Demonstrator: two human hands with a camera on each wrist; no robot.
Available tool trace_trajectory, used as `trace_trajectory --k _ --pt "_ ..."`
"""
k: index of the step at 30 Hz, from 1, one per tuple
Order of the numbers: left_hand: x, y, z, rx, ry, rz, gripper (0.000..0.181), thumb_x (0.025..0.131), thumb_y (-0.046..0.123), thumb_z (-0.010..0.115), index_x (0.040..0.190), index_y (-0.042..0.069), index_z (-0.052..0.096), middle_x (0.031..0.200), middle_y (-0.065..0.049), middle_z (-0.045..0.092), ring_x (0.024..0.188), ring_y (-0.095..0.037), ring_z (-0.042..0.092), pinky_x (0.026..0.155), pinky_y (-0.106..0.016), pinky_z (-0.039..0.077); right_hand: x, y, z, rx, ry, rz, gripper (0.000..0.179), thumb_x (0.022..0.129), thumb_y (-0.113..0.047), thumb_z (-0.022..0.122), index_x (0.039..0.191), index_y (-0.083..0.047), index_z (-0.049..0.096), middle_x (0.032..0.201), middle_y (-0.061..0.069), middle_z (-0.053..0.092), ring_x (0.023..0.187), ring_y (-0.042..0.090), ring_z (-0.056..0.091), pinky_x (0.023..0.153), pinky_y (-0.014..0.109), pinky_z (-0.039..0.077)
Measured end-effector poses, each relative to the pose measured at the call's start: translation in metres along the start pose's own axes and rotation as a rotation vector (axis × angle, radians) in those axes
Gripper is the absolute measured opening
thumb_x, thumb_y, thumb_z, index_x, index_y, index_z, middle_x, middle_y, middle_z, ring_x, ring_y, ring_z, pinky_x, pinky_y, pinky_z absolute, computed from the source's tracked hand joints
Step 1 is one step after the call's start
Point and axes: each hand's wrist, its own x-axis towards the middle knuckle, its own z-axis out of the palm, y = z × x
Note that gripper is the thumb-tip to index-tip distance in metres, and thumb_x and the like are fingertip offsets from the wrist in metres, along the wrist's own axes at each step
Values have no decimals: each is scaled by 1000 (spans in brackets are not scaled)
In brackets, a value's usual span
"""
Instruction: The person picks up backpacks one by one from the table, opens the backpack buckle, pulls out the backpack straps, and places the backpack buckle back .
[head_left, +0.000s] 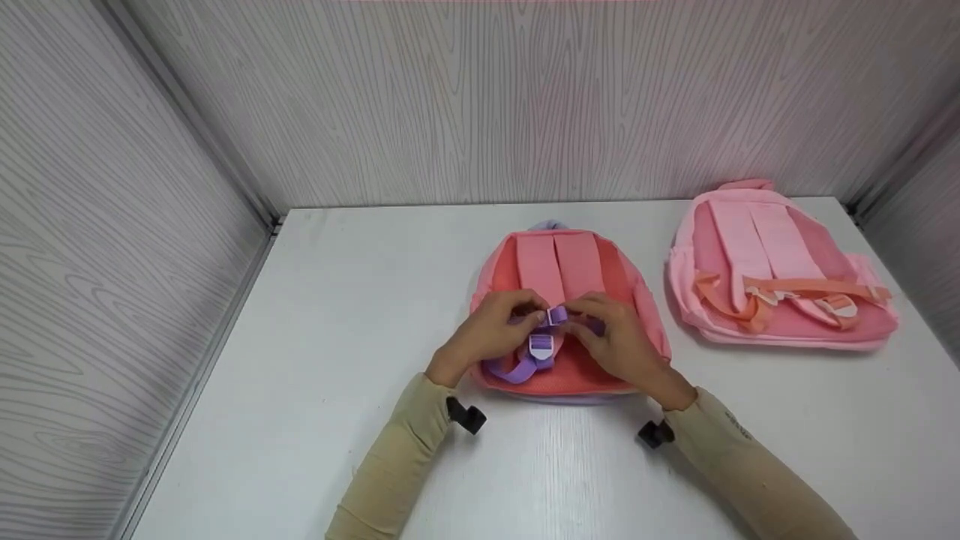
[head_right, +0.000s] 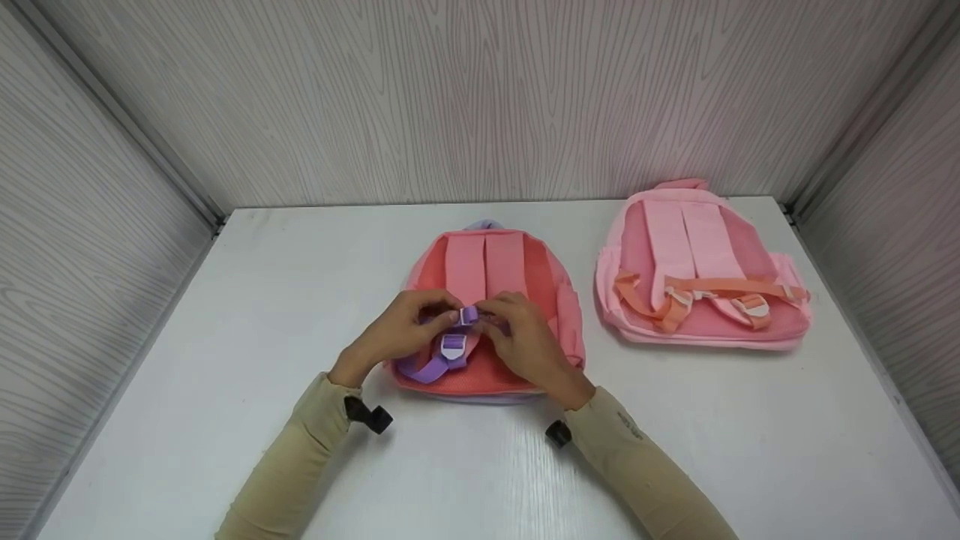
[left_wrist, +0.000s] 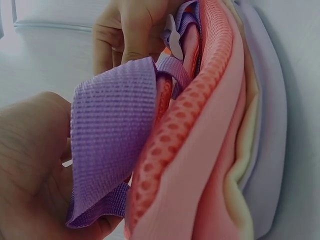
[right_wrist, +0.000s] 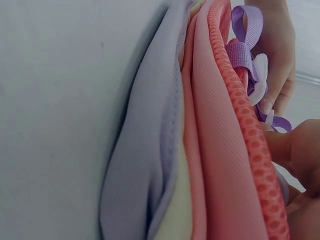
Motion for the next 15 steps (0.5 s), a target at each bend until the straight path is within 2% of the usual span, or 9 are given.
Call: trace_trajectory --k 5,8,15 --pt "-3 1 -7 28 -38 -46 20 109 20 63 122 12 75 114 0 74 100 -13 65 97 -36 56 0 -1 -1 -6 -9 1 26 95 -2 79 120 -8 79 111 5 78 102 18 70 93 30 60" --pt "-4 1 -10 49 -39 -63 19 108 20 63 122 13 75 115 0 74 102 -15 64 99 -37 56 1 -1 -2 -8 -4 -6 25 95 -3 79 119 -8 80 111 4 78 102 18 70 93 31 60" --pt "-3 0 -11 50 -31 -60 18 108 18 63 120 13 76 115 0 74 103 -15 65 100 -37 56 1 -1 -2 -9 -2 -12 26 94 -2 80 120 -8 80 111 5 77 100 18 70 92 32 61"
